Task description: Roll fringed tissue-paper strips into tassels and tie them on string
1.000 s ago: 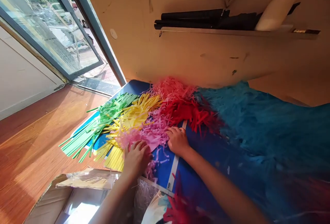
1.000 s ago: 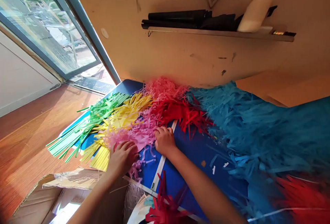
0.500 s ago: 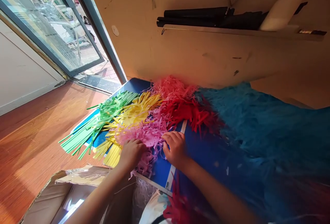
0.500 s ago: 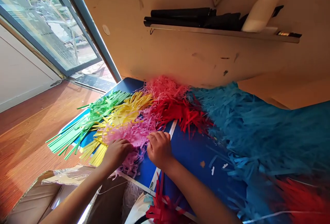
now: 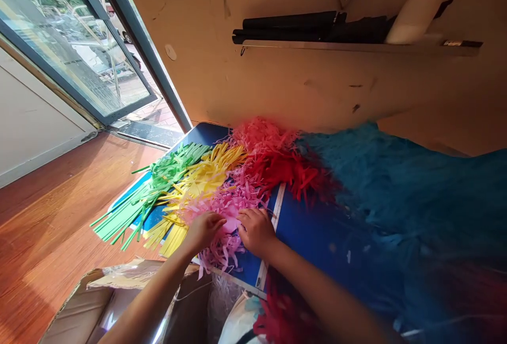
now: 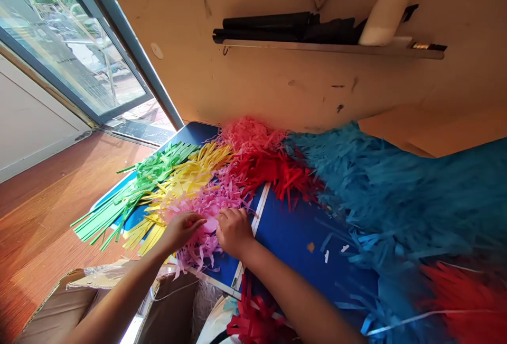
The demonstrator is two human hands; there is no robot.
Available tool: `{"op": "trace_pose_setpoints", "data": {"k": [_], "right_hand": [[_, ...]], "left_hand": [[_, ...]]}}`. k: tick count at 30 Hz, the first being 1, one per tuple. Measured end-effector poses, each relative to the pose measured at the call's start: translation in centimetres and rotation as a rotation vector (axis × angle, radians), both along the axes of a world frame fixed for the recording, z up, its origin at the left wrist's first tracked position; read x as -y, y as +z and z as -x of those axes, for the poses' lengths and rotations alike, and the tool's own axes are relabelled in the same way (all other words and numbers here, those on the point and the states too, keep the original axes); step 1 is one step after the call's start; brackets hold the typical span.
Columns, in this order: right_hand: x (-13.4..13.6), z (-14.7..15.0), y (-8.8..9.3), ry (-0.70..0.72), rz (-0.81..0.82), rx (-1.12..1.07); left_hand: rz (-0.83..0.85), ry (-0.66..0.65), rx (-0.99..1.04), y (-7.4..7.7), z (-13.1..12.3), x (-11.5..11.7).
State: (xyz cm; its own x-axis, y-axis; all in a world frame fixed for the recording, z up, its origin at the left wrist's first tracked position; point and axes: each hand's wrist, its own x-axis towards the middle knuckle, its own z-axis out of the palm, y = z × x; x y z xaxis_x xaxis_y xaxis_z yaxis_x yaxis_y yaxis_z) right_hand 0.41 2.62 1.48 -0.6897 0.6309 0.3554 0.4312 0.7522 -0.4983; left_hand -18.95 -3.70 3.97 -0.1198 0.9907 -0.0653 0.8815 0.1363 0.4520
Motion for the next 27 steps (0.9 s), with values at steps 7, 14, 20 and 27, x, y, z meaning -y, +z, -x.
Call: {"op": "trace_pose_setpoints", "data": {"k": [7,14,20,27], "right_hand": [[0.0,-0.5,-0.6,-0.012,0.009,0.030],[0.3,-1.1,-0.9,0.000,0.013,0.037],[0.6,-1.1,-0.3,0.042,0.021,0.044],[0.9,-1.0,-0.5,0.054,0.049,0.114]], "left_hand": [[0.059,-0.084,-0.212,0.6,-3.1,0.3],[0.123,-0.137,-0.391,1.2,-4.1,0.6],[0.128,-0.177,-0.365,1.3,-2.8,0.0],[0.039,-0.023,-0.224,0.8,-2.0,0.3]]}}
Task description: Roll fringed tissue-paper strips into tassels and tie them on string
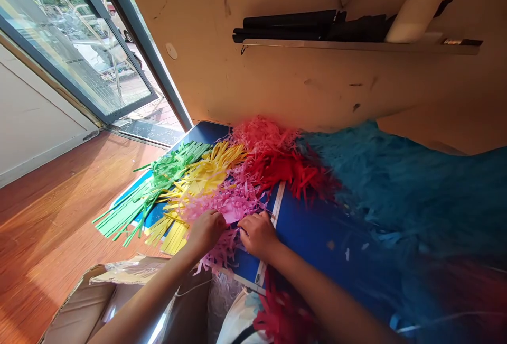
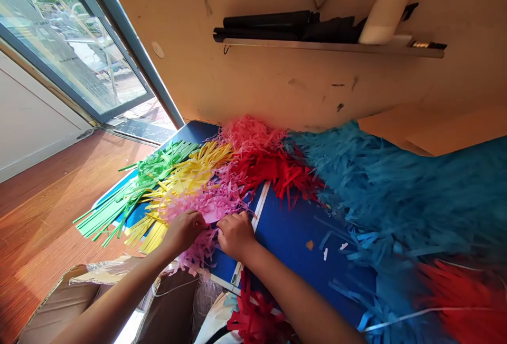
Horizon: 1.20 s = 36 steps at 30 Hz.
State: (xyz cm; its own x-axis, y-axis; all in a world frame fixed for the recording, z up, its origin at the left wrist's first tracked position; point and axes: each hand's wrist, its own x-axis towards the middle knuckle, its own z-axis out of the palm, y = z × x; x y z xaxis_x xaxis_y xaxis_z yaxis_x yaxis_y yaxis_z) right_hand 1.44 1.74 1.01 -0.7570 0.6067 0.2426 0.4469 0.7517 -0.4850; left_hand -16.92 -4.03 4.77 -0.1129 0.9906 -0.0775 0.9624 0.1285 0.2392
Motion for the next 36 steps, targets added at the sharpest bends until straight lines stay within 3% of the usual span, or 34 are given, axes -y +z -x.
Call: {"op": "trace_pose_setpoints", "data": {"k": [15,25,36], "right_hand": [[0.0,1.2,1.1,-0.192,0.094,0.173],[0.2,2.8,2.0,-0.001,0.218,0.277],[-0.6,4.2,4.4,0.016,0.158,0.416]], "left_hand": [[-0.152,0.126,0.288,-1.9,1.1,-0.9],[-0.209,0.170,0.366,-0.5,1.6,-1.2],[-0.227,0.171,0.131,1.0,0.3,-2.2]]}}
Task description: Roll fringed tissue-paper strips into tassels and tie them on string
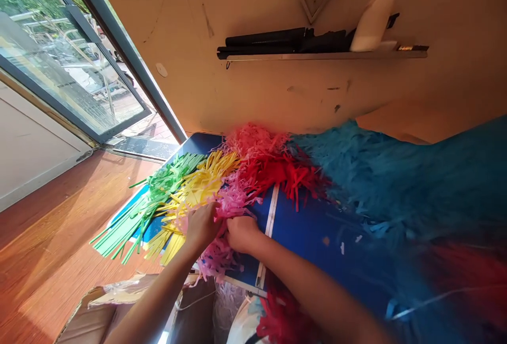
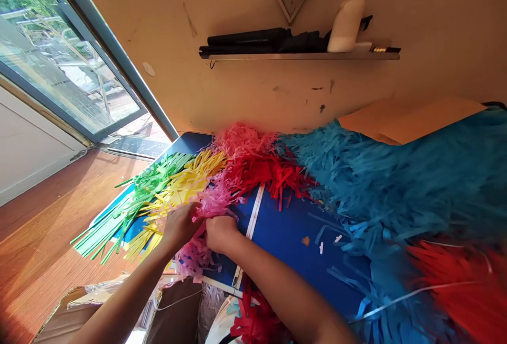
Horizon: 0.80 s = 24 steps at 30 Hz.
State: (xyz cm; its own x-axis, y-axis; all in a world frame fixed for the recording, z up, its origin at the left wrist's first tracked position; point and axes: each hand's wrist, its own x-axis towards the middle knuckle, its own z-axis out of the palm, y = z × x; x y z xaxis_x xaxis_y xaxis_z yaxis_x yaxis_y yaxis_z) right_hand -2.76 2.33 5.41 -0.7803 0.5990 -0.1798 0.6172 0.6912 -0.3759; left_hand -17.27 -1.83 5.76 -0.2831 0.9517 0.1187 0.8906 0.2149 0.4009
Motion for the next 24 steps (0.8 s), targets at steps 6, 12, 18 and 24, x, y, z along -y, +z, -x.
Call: {"op": "trace_pose_setpoints", "data": {"k": [6,12,18,24], "right_hand": [[-0.1,-2.1,0.8,-0.011,-0.060,0.029],[0.0,-4.2,1.1,-0.059,-0.114,0.048],[-0.6,-8.5,1.0,-0.143,-0.198,0.051],[-2.0,-17.2,0.9,-0.330,-0.302,0.113]], "left_hand": [[0.044,0.021,-0.017,1.3,0.2,-0.6],[-0.054,0.186,-0.146,7.4,3.4,-0.4],[-0.154,0.333,-0.457,11.3,4.0,0.7],[-0.179,0.377,-0.617,12.4,3.7,0.5]]}}
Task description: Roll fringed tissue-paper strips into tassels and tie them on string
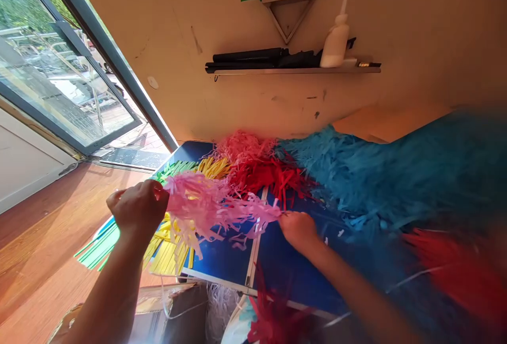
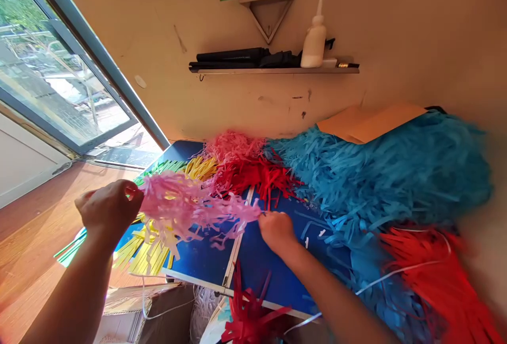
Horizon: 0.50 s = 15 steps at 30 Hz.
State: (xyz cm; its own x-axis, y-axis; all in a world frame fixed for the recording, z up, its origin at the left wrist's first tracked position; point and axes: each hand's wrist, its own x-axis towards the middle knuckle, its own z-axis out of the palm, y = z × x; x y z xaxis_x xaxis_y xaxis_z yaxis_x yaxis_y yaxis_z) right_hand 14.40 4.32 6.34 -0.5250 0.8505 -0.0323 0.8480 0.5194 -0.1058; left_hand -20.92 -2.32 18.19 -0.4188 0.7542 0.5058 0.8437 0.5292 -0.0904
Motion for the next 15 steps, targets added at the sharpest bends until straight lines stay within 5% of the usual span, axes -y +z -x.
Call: {"op": "trace_pose_setpoints", "data": {"k": [7,11,15], "right_hand": [[-0.6,-9.9,-1.0,-0.295,-0.075,0.064],[0.4,-12.2,-2.1,-0.342,-0.098,0.056],[1.5,-12.7,-2.6,-0.366,-0.129,0.037]], "left_hand": [[-0.014,-0.058,0.164,0.0,-0.6,-1.0],[-0.104,-0.019,0.411,0.7,-0.4,-0.9],[-0.315,0.107,0.247,2.1,-0.4,-0.4]]}}
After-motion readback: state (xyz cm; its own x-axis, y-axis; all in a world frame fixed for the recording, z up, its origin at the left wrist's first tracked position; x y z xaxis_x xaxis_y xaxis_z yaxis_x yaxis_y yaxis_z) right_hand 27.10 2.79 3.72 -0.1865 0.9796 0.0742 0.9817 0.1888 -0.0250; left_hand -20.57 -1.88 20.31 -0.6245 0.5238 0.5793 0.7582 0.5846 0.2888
